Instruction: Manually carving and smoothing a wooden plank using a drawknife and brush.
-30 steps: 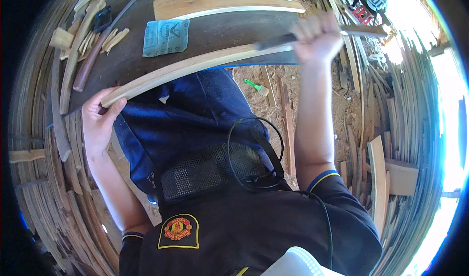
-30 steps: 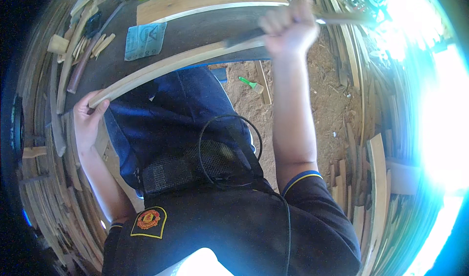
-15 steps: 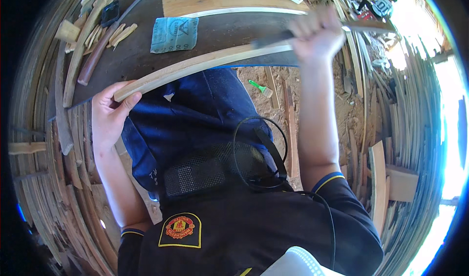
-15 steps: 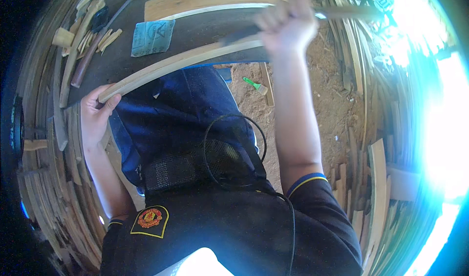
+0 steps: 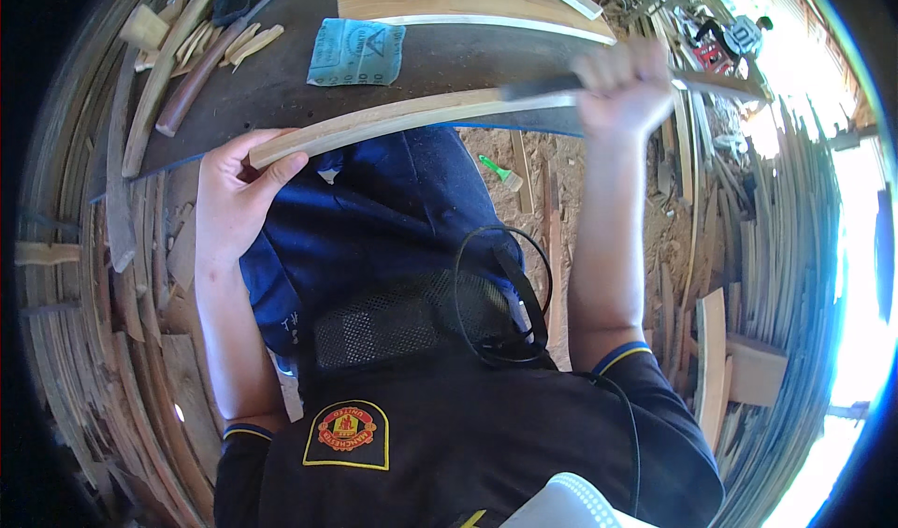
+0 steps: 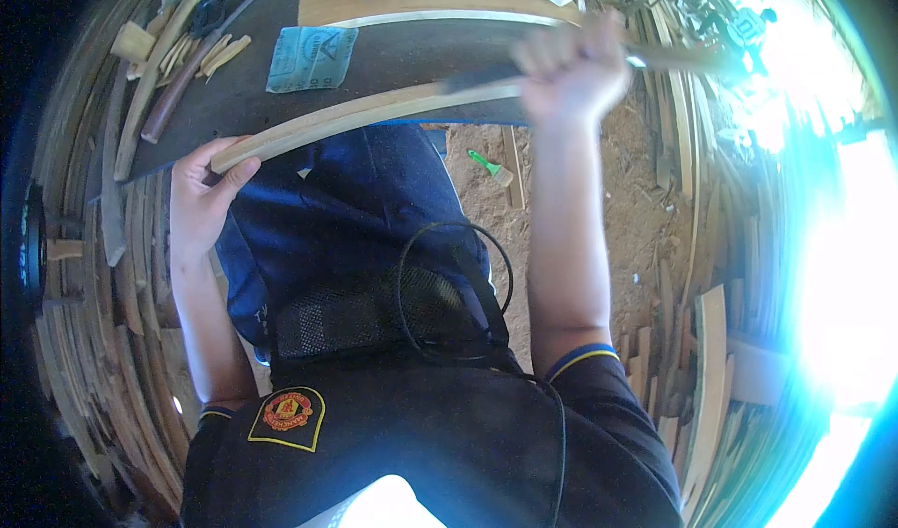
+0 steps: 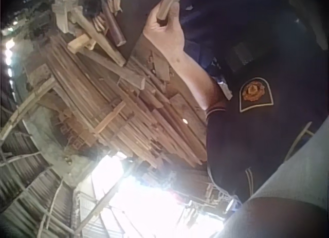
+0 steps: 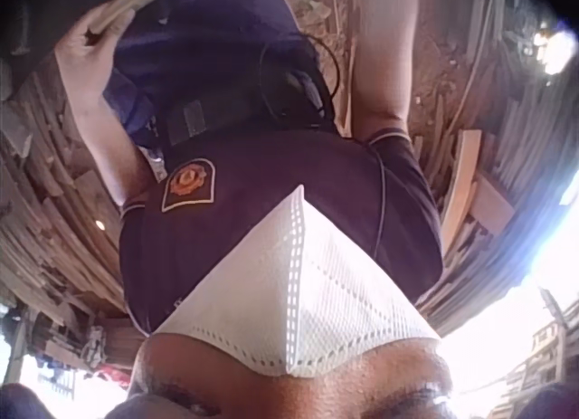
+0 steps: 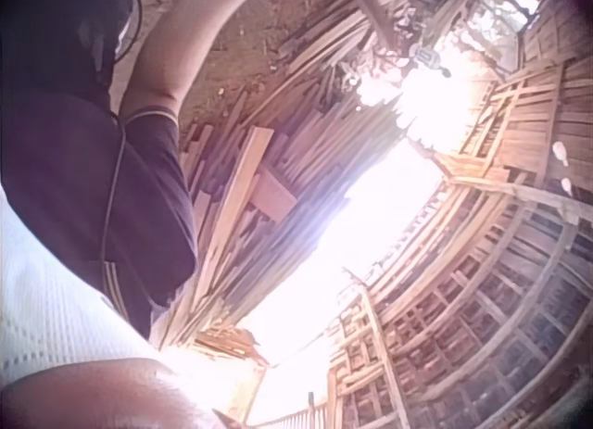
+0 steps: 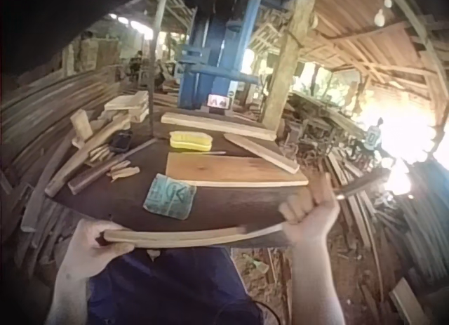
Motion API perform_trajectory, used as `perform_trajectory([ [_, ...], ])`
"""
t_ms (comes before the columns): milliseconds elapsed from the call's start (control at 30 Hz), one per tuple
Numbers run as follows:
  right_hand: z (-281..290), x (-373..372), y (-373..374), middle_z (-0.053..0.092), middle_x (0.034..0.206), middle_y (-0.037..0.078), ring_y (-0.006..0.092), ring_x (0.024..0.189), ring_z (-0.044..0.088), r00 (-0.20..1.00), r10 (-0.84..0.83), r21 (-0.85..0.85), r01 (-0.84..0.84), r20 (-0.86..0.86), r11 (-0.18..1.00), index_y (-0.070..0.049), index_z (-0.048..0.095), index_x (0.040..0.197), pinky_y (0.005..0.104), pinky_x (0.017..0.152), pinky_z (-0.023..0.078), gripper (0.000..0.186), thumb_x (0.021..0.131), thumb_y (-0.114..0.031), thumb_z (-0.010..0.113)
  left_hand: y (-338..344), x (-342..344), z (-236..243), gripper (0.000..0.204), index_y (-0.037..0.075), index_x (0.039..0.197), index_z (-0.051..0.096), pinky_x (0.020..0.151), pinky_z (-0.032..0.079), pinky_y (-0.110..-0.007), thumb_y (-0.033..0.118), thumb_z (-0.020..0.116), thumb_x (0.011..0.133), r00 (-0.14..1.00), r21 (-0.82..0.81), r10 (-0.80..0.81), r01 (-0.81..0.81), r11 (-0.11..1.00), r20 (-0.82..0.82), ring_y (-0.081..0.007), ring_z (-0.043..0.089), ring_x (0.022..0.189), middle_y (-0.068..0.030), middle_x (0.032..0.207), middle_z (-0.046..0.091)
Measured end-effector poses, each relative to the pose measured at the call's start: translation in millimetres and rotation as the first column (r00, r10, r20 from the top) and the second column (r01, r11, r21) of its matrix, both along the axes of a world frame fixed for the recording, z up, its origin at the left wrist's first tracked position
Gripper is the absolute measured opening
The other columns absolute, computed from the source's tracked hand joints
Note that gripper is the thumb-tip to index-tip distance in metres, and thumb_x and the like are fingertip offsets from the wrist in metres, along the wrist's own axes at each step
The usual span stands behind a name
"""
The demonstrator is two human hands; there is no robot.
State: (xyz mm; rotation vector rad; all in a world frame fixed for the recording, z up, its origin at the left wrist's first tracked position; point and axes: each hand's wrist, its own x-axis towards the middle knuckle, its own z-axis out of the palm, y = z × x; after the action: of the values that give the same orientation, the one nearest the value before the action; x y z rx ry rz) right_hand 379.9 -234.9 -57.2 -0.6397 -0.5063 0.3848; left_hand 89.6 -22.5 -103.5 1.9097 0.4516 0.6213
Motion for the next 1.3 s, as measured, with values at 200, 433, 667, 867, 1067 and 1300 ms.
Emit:
perform_trajectory([
  [200,9,-18,20,0.014,0.046,-0.005,0.0108,0.042,0.010,0.990,0.141,-0.018,-0.141,0.021,0.990,-0.016,0.028,0.058,0.0294,0.042,0.011,0.048,0.100,-0.038,0.035,-3,-4,-1,0.024,-0.002,0.102,0.068,0.069,0.045,-0.019,0.009,0.074,0.081,0.999,0.014,0.041,-0.041,0.999,0.002,-0.0054,0.058,0.076,-0.0026,0.086,0.068],
  [433,-2,25,-25,0.013,0.047,-0.004,0.0105,0.041,0.009,1.000,-0.010,0.017,0.010,0.023,1.000,-0.018,0.025,0.056,0.0281,0.040,0.009,0.049,0.101,-0.037,0.031,-19,18,1,0.025,-0.001,0.101,0.069,0.066,0.046,-0.020,0.013,0.074,0.081,1.000,0.006,-0.007,0.007,1.000,0.018,-0.0045,0.058,0.073,-0.0037,0.082,0.069],
  [667,4,-25,31,0.013,0.047,-0.004,0.0112,0.042,0.009,0.984,0.179,-0.016,-0.180,-0.021,0.984,-0.017,0.028,0.058,0.0297,0.043,0.010,0.047,0.099,-0.039,0.036,-27,21,-10,0.024,0.001,0.100,0.070,0.062,0.044,-0.019,0.014,0.075,0.080,0.997,-0.020,0.042,-0.041,0.999,0.064,-0.0031,0.055,0.067,-0.0020,0.079,0.068],
  [867,0,20,-26,0.015,0.046,-0.005,0.0099,0.041,0.009,0.993,0.093,0.065,-0.097,0.070,0.993,-0.018,0.025,0.055,0.0272,0.038,0.009,0.050,0.101,-0.039,0.031,-36,30,3,0.025,-0.001,0.103,0.068,0.068,0.047,-0.021,0.011,0.073,0.082,1.000,-0.036,-0.020,0.020,0.999,-0.002,-0.0066,0.061,0.077,-0.0057,0.088,0.070],
  [1067,3,-36,30,0.014,0.046,-0.005,0.0101,0.041,0.008,0.967,0.251,0.051,-0.249,-0.049,0.967,-0.017,0.028,0.057,0.0288,0.041,0.008,0.049,0.100,-0.040,0.036,-43,38,-9,0.021,0.004,0.098,0.071,0.056,0.044,-0.022,0.013,0.074,0.080,0.990,0.052,0.014,-0.021,0.998,0.138,-0.0052,0.055,0.061,-0.0038,0.075,0.069],
  [1300,-4,1,-16,0.013,0.046,-0.006,0.0096,0.041,0.009,0.999,0.042,0.025,-0.043,0.007,0.999,-0.018,0.027,0.056,0.0288,0.041,0.008,0.049,0.100,-0.039,0.035,-52,45,0,0.024,0.001,0.102,0.069,0.066,0.046,-0.020,0.012,0.074,0.081,0.999,0.040,-0.025,0.026,0.999,-0.024,-0.0053,0.059,0.074,-0.0047,0.084,0.070],
])
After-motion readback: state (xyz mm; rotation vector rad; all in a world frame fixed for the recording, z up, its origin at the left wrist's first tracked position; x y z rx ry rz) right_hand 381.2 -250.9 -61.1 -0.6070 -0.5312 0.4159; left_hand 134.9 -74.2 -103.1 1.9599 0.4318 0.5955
